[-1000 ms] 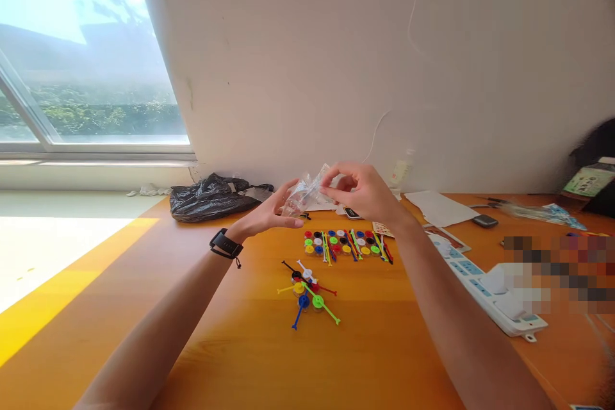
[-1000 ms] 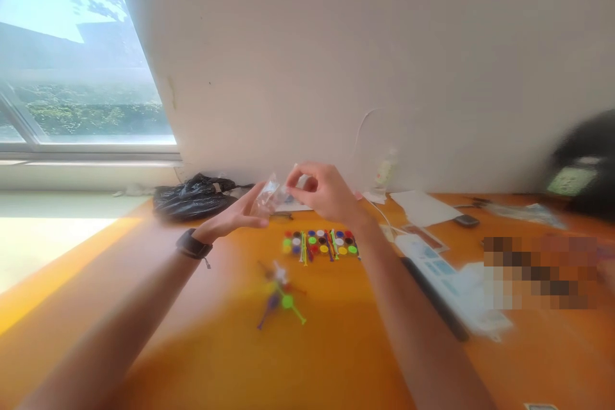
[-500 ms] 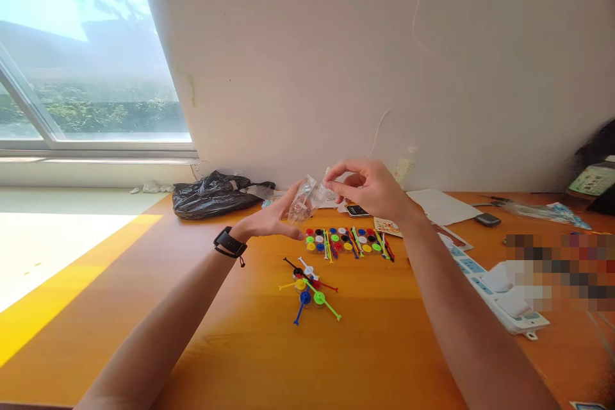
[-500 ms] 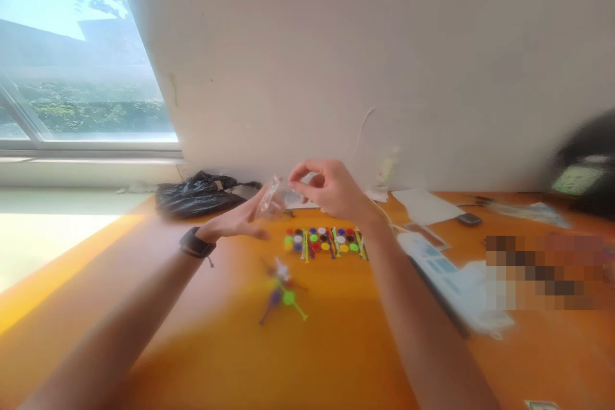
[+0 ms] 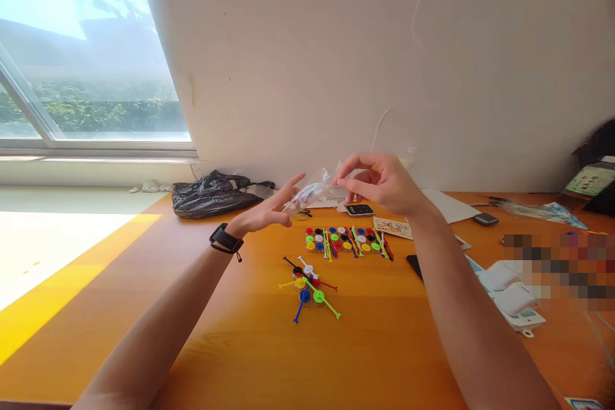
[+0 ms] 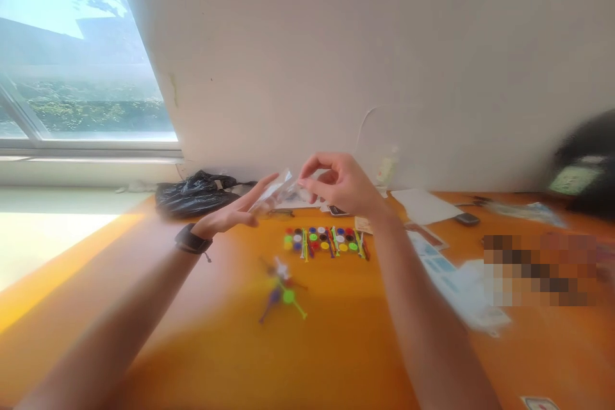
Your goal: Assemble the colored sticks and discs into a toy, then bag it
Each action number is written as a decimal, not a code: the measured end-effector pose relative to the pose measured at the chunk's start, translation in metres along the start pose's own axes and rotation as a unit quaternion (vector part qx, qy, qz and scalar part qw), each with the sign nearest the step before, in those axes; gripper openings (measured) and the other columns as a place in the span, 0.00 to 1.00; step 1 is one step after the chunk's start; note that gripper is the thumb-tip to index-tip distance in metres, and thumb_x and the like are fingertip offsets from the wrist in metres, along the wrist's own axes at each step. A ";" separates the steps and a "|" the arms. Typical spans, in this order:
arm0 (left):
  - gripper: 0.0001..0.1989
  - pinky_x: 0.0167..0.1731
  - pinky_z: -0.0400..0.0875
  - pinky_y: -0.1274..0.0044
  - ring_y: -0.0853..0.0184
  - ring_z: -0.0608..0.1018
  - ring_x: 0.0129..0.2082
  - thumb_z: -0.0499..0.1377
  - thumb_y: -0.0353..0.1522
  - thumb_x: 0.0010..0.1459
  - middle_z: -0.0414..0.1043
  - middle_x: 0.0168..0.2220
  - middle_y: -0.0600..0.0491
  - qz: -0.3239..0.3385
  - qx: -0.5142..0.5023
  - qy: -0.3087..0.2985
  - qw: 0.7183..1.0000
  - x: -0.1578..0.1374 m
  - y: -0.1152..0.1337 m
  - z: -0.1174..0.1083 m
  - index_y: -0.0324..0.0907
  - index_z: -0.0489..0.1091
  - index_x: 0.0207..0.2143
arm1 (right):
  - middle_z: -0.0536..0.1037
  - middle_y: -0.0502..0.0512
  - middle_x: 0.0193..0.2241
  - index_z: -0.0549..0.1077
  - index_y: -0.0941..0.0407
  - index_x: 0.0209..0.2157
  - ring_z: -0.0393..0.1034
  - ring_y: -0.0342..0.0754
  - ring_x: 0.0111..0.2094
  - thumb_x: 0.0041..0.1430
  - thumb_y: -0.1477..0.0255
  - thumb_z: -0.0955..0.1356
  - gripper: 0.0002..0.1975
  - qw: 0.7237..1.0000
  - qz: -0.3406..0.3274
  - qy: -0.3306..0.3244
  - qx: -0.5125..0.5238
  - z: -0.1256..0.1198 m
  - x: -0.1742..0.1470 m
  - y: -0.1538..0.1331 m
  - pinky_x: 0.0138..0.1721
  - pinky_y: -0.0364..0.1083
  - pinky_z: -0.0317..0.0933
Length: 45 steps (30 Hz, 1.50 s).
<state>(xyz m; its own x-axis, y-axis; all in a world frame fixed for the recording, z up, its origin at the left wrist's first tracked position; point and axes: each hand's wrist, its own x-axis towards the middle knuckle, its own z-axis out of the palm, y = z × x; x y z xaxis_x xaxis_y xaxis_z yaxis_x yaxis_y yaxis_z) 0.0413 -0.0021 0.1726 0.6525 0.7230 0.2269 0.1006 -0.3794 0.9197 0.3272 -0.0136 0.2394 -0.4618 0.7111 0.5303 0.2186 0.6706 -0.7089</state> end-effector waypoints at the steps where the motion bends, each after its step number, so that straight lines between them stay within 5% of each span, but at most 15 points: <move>1: 0.55 0.61 0.65 0.52 0.44 0.61 0.68 0.59 0.25 0.50 0.54 0.73 0.49 0.002 -0.001 0.001 1.000 -0.001 0.001 -0.001 0.60 0.40 0.75 | 0.81 0.55 0.33 0.78 0.55 0.36 0.78 0.47 0.26 0.60 0.60 0.76 0.12 1.000 0.001 0.000 -0.003 0.000 0.000 0.000 0.23 0.44 0.71; 8: 0.48 0.63 0.62 0.53 0.46 0.64 0.68 0.64 0.34 0.60 0.63 0.66 0.48 0.006 -0.032 -0.022 0.999 -0.001 0.002 0.001 0.61 0.42 0.75 | 0.78 0.52 0.26 0.77 0.54 0.36 0.78 0.49 0.26 0.61 0.61 0.76 0.11 1.000 -0.002 -0.007 -0.013 0.004 0.002 0.000 0.23 0.45 0.70; 13: 0.49 0.61 0.63 0.55 0.46 0.63 0.67 0.65 0.33 0.58 0.63 0.66 0.50 0.001 -0.013 -0.039 0.999 0.003 -0.009 0.001 0.62 0.43 0.75 | 0.76 0.50 0.23 0.77 0.54 0.37 0.78 0.48 0.25 0.63 0.62 0.75 0.11 0.999 0.000 -0.012 -0.035 0.005 0.000 -0.003 0.22 0.43 0.68; 18: 0.49 0.63 0.60 0.57 0.47 0.59 0.70 0.62 0.31 0.57 0.57 0.71 0.51 0.002 -0.012 -0.008 1.000 0.002 -0.017 -0.012 0.60 0.43 0.75 | 0.80 0.55 0.41 0.77 0.54 0.41 0.76 0.44 0.24 0.63 0.61 0.74 0.12 0.999 -0.022 0.015 -0.043 0.005 0.002 0.001 0.20 0.42 0.65; 25: 0.47 0.59 0.66 0.62 0.47 0.62 0.67 0.65 0.31 0.56 0.61 0.68 0.47 -0.006 0.018 0.062 0.998 -0.002 -0.038 -0.040 0.55 0.49 0.74 | 0.79 0.54 0.35 0.76 0.55 0.39 0.71 0.42 0.23 0.63 0.59 0.72 0.13 0.998 0.002 0.031 -0.063 0.009 0.011 0.028 0.22 0.42 0.62; 27: 0.47 0.59 0.66 0.61 0.47 0.64 0.65 0.66 0.32 0.55 0.64 0.65 0.46 -0.013 0.021 0.084 0.996 -0.003 -0.046 -0.047 0.54 0.50 0.74 | 0.79 0.53 0.32 0.77 0.55 0.38 0.69 0.42 0.24 0.64 0.60 0.71 0.13 0.997 0.021 -0.007 -0.074 0.017 0.013 0.037 0.24 0.42 0.62; 30: 0.45 0.59 0.67 0.60 0.48 0.66 0.63 0.67 0.33 0.54 0.66 0.61 0.45 -0.023 0.032 0.110 0.993 -0.004 -0.055 -0.052 0.51 0.54 0.72 | 0.80 0.52 0.30 0.79 0.55 0.37 0.69 0.43 0.27 0.63 0.63 0.71 0.10 0.982 0.056 -0.147 -0.107 0.043 0.015 0.055 0.27 0.41 0.61; 35: 0.45 0.57 0.70 0.59 0.50 0.69 0.61 0.71 0.34 0.51 0.65 0.61 0.46 -0.020 0.058 0.121 0.991 -0.005 -0.061 -0.054 0.53 0.58 0.70 | 0.83 0.54 0.36 0.78 0.56 0.36 0.75 0.46 0.34 0.56 0.71 0.73 0.06 0.908 0.155 -0.327 -0.212 0.102 0.011 0.091 0.30 0.40 0.60; 39: 0.46 0.56 0.71 0.58 0.49 0.69 0.60 0.72 0.35 0.51 0.64 0.63 0.45 -0.027 0.069 0.122 0.990 -0.004 -0.063 -0.056 0.53 0.58 0.70 | 0.82 0.53 0.34 0.76 0.55 0.36 0.75 0.48 0.33 0.54 0.67 0.75 0.10 0.891 0.191 -0.338 -0.237 0.129 0.003 0.109 0.27 0.41 0.57; 45: 0.46 0.58 0.69 0.56 0.48 0.69 0.62 0.73 0.36 0.51 0.64 0.64 0.44 0.009 0.063 0.107 0.992 -0.004 -0.068 -0.060 0.54 0.59 0.70 | 0.81 0.51 0.30 0.76 0.54 0.38 0.75 0.48 0.30 0.54 0.67 0.75 0.11 0.882 0.223 -0.342 -0.234 0.139 -0.002 0.114 0.27 0.41 0.58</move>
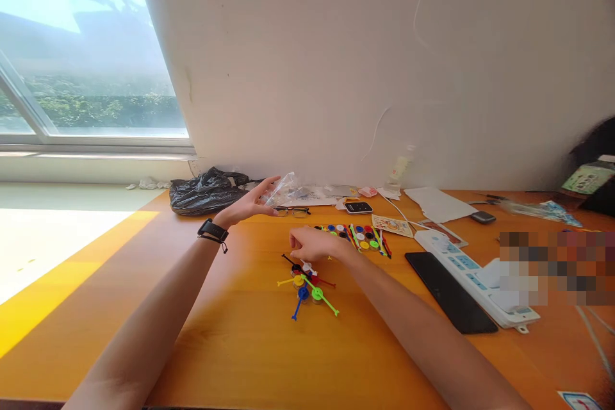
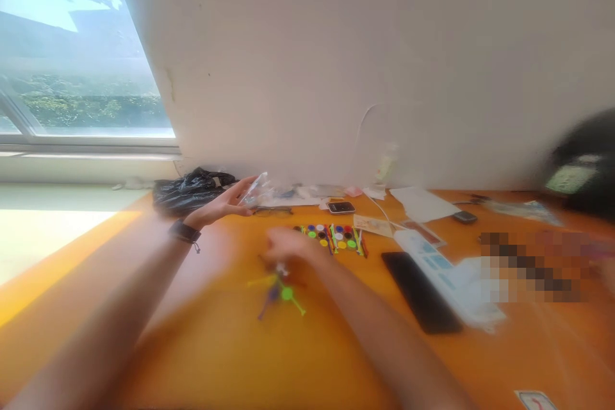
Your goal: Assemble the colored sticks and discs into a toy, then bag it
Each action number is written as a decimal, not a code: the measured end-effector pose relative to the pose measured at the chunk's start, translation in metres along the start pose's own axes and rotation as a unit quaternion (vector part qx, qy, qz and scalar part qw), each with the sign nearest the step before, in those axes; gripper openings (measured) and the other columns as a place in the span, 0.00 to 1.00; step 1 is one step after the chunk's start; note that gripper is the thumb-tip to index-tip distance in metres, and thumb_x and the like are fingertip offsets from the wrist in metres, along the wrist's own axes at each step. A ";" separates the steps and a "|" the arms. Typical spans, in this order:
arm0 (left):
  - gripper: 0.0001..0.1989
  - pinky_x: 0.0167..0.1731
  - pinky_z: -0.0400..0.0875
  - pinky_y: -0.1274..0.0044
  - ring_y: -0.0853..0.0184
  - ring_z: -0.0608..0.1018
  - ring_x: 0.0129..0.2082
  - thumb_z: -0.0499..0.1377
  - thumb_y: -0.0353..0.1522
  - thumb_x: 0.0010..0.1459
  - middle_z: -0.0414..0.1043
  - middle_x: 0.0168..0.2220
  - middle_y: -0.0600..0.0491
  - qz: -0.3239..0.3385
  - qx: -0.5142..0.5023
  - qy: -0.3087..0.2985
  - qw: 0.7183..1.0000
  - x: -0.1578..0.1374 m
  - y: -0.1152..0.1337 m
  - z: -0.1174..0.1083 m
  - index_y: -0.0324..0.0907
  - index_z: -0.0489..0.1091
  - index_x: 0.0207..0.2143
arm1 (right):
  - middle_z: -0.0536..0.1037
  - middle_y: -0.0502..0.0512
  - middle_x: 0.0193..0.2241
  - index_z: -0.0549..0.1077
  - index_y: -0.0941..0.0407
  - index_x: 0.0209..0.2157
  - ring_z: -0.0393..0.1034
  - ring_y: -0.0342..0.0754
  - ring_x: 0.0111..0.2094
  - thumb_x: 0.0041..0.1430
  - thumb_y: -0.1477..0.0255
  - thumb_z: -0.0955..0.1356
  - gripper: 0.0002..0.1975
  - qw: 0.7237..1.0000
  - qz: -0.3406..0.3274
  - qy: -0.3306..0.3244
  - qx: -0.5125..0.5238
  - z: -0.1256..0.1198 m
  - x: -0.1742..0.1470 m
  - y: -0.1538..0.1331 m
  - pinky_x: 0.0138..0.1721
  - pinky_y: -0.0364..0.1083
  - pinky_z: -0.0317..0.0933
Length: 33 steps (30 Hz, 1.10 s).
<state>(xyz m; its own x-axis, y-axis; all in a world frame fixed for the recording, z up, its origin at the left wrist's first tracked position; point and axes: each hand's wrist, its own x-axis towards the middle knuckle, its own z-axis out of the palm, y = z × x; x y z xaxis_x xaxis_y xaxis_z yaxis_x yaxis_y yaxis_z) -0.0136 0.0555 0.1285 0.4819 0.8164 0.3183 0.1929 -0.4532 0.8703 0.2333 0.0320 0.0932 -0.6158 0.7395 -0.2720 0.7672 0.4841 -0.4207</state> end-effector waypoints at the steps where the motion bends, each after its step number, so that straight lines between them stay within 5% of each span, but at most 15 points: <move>1: 0.47 0.58 0.69 0.56 0.47 0.69 0.62 0.73 0.36 0.51 0.64 0.64 0.44 0.003 -0.002 -0.005 1.000 0.000 -0.001 -0.001 0.54 0.58 0.71 | 0.81 0.51 0.29 0.76 0.54 0.38 0.75 0.48 0.30 0.54 0.68 0.76 0.10 1.000 0.002 -0.006 0.003 0.000 0.000 -0.001 0.27 0.41 0.58; 12: 0.46 0.59 0.68 0.55 0.45 0.66 0.66 0.74 0.35 0.51 0.62 0.67 0.42 0.007 -0.013 -0.009 1.000 0.000 0.002 0.003 0.54 0.60 0.70 | 0.80 0.48 0.24 0.78 0.55 0.37 0.75 0.46 0.27 0.49 0.72 0.77 0.12 0.999 0.000 -0.033 0.031 0.003 0.001 -0.004 0.26 0.40 0.58; 17: 0.46 0.58 0.69 0.57 0.47 0.68 0.63 0.73 0.36 0.51 0.62 0.65 0.44 0.000 -0.017 0.063 0.998 -0.003 -0.001 0.021 0.54 0.59 0.70 | 0.83 0.51 0.32 0.79 0.56 0.44 0.77 0.46 0.31 0.53 0.74 0.74 0.15 0.998 -0.036 -0.018 0.058 -0.014 -0.006 -0.002 0.27 0.39 0.61; 20: 0.45 0.59 0.67 0.56 0.50 0.70 0.60 0.72 0.38 0.54 0.65 0.62 0.44 -0.003 -0.020 0.124 0.992 -0.016 -0.007 0.041 0.52 0.57 0.70 | 0.84 0.53 0.38 0.80 0.56 0.47 0.77 0.46 0.36 0.57 0.75 0.72 0.15 0.990 -0.102 0.017 0.098 -0.044 -0.024 0.001 0.33 0.40 0.65; 26: 0.45 0.60 0.62 0.53 0.48 0.68 0.60 0.71 0.43 0.55 0.63 0.63 0.44 -0.017 0.046 0.152 0.987 -0.059 -0.022 0.068 0.54 0.54 0.71 | 0.82 0.53 0.31 0.82 0.57 0.42 0.76 0.44 0.31 0.58 0.62 0.75 0.14 0.930 -0.196 0.125 0.284 -0.106 -0.081 0.013 0.37 0.44 0.71; 30: 0.44 0.61 0.61 0.54 0.47 0.66 0.62 0.69 0.44 0.58 0.60 0.68 0.44 0.018 0.079 0.171 0.982 -0.075 -0.025 0.078 0.54 0.52 0.71 | 0.84 0.55 0.32 0.82 0.55 0.38 0.80 0.49 0.36 0.55 0.61 0.78 0.14 0.883 -0.192 0.270 0.332 -0.121 -0.103 0.016 0.42 0.47 0.75; 33: 0.44 0.61 0.61 0.55 0.46 0.65 0.63 0.68 0.45 0.59 0.57 0.69 0.44 0.058 0.112 0.171 0.977 -0.079 -0.021 0.079 0.53 0.51 0.72 | 0.85 0.56 0.34 0.83 0.55 0.37 0.82 0.51 0.39 0.54 0.62 0.79 0.13 0.870 -0.187 0.310 0.335 -0.121 -0.104 0.012 0.46 0.49 0.76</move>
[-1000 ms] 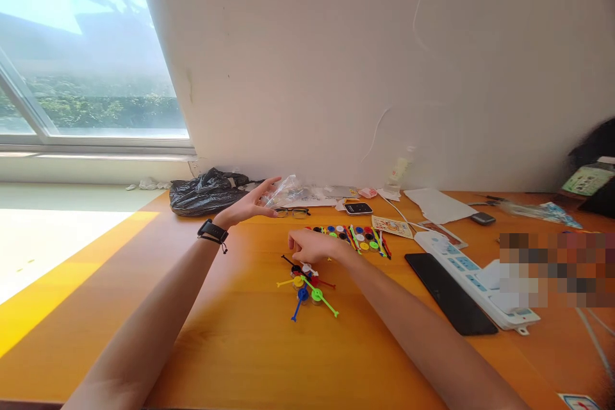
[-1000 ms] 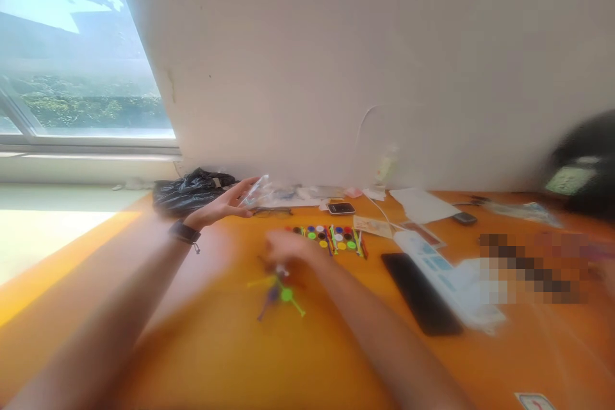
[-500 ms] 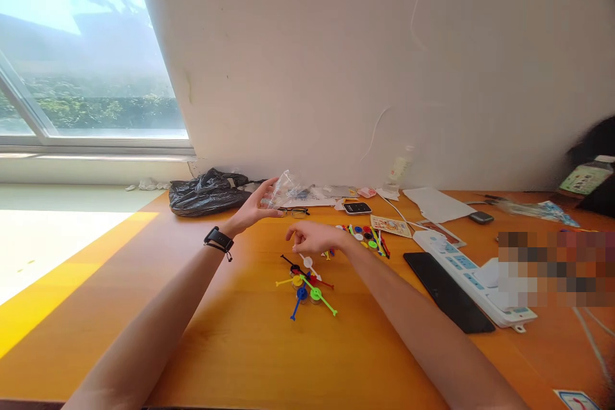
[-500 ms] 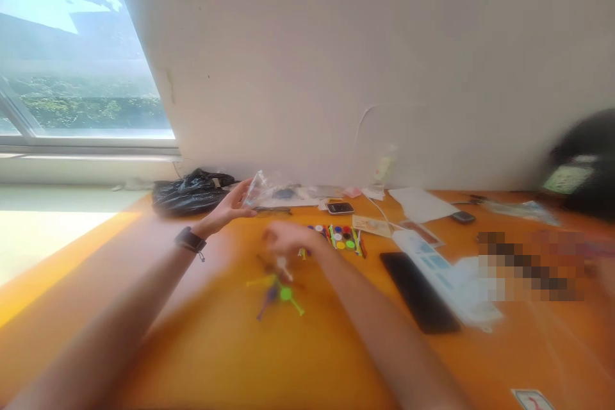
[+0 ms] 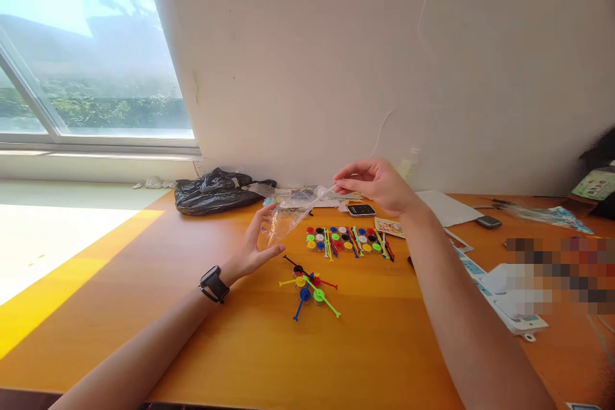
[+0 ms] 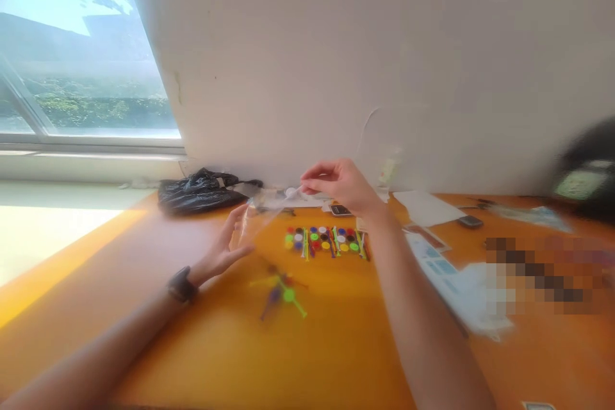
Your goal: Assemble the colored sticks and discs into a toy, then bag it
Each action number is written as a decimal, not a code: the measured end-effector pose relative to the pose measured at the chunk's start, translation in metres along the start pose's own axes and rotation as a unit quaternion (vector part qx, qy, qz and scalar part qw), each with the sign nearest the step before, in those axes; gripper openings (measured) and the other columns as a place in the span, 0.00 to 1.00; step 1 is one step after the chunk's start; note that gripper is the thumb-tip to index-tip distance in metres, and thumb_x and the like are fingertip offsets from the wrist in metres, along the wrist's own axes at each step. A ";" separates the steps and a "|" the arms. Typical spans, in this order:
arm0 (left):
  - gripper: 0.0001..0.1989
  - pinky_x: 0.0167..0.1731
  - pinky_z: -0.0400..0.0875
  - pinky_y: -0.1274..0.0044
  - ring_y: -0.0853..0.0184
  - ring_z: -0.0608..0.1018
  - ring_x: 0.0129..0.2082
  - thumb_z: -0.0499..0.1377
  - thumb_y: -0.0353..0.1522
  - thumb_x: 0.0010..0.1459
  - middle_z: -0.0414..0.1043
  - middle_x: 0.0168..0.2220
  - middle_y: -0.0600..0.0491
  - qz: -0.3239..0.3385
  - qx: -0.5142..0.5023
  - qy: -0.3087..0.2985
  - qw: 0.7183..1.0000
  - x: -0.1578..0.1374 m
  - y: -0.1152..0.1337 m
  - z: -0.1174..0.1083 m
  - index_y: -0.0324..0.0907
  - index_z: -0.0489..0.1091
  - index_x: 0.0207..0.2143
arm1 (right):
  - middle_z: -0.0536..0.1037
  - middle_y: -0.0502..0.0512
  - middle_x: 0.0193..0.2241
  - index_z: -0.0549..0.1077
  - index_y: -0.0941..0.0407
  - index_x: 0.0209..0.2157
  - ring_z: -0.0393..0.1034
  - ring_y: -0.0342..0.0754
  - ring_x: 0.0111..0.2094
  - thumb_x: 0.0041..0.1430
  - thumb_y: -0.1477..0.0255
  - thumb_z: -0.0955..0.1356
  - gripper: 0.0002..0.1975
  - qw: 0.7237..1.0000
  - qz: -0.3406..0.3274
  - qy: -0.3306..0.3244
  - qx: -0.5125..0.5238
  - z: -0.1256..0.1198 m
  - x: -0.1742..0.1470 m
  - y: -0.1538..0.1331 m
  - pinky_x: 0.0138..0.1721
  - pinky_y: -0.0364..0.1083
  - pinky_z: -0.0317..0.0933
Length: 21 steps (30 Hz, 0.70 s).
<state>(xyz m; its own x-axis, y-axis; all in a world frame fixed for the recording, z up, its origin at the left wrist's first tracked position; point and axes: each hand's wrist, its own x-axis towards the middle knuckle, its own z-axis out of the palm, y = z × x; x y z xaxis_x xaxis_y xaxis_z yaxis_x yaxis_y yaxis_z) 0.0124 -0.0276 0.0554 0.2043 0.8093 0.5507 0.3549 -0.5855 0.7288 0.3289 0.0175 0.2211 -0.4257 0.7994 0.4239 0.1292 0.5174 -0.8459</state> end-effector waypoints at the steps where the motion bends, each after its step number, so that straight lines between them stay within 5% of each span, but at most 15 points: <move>1: 0.44 0.61 0.61 0.55 0.46 0.65 0.63 0.67 0.45 0.60 0.57 0.69 0.43 0.012 0.007 0.003 1.000 0.000 0.002 -0.001 0.53 0.50 0.72 | 0.85 0.56 0.34 0.83 0.55 0.36 0.82 0.52 0.39 0.54 0.62 0.79 0.12 1.000 -0.003 0.003 0.000 0.002 0.001 0.000 0.46 0.49 0.76; 15: 0.43 0.62 0.59 0.54 0.47 0.64 0.62 0.66 0.43 0.61 0.57 0.66 0.42 0.090 0.071 0.013 0.993 -0.003 0.016 0.001 0.52 0.48 0.72 | 0.86 0.52 0.39 0.85 0.52 0.36 0.80 0.50 0.44 0.63 0.70 0.71 0.08 0.974 -0.094 -0.158 -0.135 0.050 -0.006 -0.017 0.50 0.48 0.71; 21: 0.42 0.62 0.59 0.53 0.46 0.64 0.63 0.65 0.41 0.61 0.57 0.65 0.42 0.104 0.068 0.027 0.992 -0.004 0.021 0.001 0.51 0.49 0.72 | 0.85 0.53 0.40 0.86 0.51 0.38 0.79 0.50 0.45 0.65 0.71 0.70 0.09 0.965 -0.128 -0.169 -0.152 0.054 -0.008 -0.021 0.48 0.48 0.69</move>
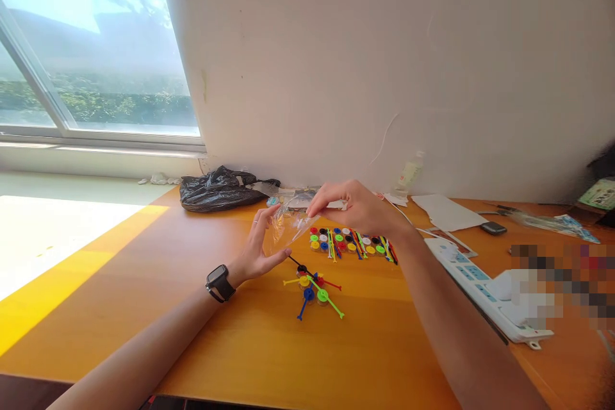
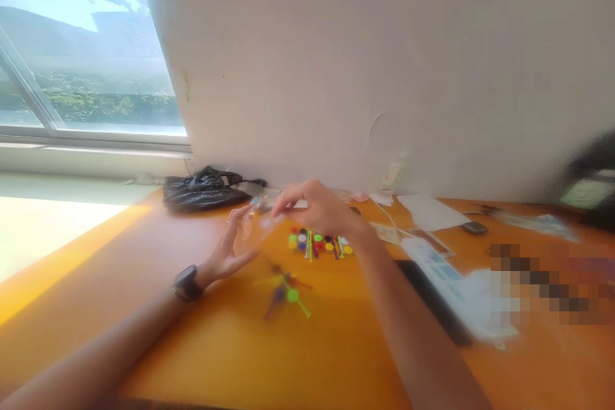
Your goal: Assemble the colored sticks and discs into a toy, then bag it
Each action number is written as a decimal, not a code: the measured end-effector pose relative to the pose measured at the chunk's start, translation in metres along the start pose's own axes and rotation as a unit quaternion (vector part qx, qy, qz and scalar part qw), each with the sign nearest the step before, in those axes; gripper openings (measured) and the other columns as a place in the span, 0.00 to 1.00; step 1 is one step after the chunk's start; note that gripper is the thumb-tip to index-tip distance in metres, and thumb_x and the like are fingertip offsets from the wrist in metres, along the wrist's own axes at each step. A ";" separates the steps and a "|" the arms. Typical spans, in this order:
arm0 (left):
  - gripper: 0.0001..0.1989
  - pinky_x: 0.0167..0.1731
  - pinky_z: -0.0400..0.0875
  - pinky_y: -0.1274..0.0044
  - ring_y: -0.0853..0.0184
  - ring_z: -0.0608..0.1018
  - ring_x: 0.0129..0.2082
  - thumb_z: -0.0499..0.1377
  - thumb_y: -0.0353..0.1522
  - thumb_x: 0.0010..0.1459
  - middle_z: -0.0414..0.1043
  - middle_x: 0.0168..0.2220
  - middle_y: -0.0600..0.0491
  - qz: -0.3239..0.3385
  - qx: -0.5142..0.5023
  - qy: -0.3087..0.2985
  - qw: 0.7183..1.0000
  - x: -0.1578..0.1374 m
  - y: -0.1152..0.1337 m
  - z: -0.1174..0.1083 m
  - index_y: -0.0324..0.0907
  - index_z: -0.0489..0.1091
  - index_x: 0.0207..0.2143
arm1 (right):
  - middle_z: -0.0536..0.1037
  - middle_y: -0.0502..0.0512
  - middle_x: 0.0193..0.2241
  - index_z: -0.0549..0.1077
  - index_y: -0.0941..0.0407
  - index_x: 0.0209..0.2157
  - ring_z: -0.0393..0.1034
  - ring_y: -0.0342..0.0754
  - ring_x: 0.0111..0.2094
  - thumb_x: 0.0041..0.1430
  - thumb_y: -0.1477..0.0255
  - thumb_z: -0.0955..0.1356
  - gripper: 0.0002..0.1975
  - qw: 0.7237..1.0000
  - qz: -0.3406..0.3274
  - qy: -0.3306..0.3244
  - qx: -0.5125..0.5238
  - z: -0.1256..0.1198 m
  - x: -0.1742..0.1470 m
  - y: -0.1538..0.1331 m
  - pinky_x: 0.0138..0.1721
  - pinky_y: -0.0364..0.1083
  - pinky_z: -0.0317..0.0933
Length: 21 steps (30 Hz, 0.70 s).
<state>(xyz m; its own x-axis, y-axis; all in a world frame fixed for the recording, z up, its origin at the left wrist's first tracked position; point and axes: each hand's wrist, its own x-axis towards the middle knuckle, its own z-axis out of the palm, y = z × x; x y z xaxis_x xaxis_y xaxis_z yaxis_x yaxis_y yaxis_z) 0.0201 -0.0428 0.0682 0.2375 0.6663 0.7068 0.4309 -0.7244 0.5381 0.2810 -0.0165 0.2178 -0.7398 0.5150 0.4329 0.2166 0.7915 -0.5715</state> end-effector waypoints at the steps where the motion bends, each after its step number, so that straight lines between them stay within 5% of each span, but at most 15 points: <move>1: 0.42 0.62 0.60 0.53 0.46 0.63 0.63 0.65 0.41 0.61 0.57 0.65 0.42 0.002 0.000 0.003 1.000 0.000 0.000 0.000 0.50 0.49 0.72 | 0.85 0.53 0.40 0.86 0.51 0.38 0.78 0.50 0.45 0.65 0.72 0.70 0.09 1.000 -0.009 -0.002 -0.001 0.000 0.000 -0.001 0.49 0.48 0.69; 8: 0.42 0.60 0.63 0.53 0.48 0.66 0.61 0.66 0.39 0.59 0.60 0.62 0.40 0.034 0.040 0.049 0.997 0.002 -0.001 0.000 0.46 0.51 0.71 | 0.83 0.54 0.43 0.82 0.52 0.41 0.76 0.50 0.47 0.68 0.74 0.66 0.11 0.997 -0.049 0.058 -0.012 0.001 0.003 -0.006 0.51 0.50 0.69; 13: 0.43 0.59 0.65 0.54 0.49 0.66 0.59 0.66 0.37 0.58 0.61 0.60 0.40 0.073 0.106 0.080 0.989 0.003 0.002 -0.002 0.44 0.50 0.71 | 0.78 0.56 0.49 0.81 0.52 0.43 0.74 0.51 0.50 0.69 0.67 0.68 0.08 0.995 -0.029 0.096 -0.019 0.000 0.005 -0.002 0.50 0.50 0.71; 18: 0.47 0.58 0.67 0.56 0.49 0.67 0.56 0.68 0.38 0.55 0.63 0.57 0.39 0.109 0.193 0.130 0.966 0.003 -0.003 -0.002 0.42 0.50 0.71 | 0.68 0.56 0.60 0.81 0.50 0.43 0.75 0.51 0.51 0.69 0.59 0.69 0.12 0.998 0.036 0.045 0.010 0.006 0.002 0.002 0.52 0.51 0.73; 21: 0.48 0.57 0.67 0.56 0.49 0.68 0.54 0.70 0.38 0.53 0.64 0.55 0.40 0.111 0.241 0.176 0.948 0.004 -0.006 -0.002 0.42 0.52 0.71 | 0.64 0.56 0.64 0.75 0.46 0.54 0.73 0.53 0.55 0.65 0.59 0.73 0.17 0.997 0.037 0.052 0.031 0.008 0.001 -0.001 0.54 0.53 0.72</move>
<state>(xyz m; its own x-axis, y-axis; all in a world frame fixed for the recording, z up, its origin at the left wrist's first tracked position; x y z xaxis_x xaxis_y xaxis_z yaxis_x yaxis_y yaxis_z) 0.0163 -0.0363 0.0688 0.1004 0.3448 0.9333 0.7726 -0.6181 0.1452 0.2750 -0.0193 0.2127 -0.6529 0.6055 0.4552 0.2267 0.7295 -0.6453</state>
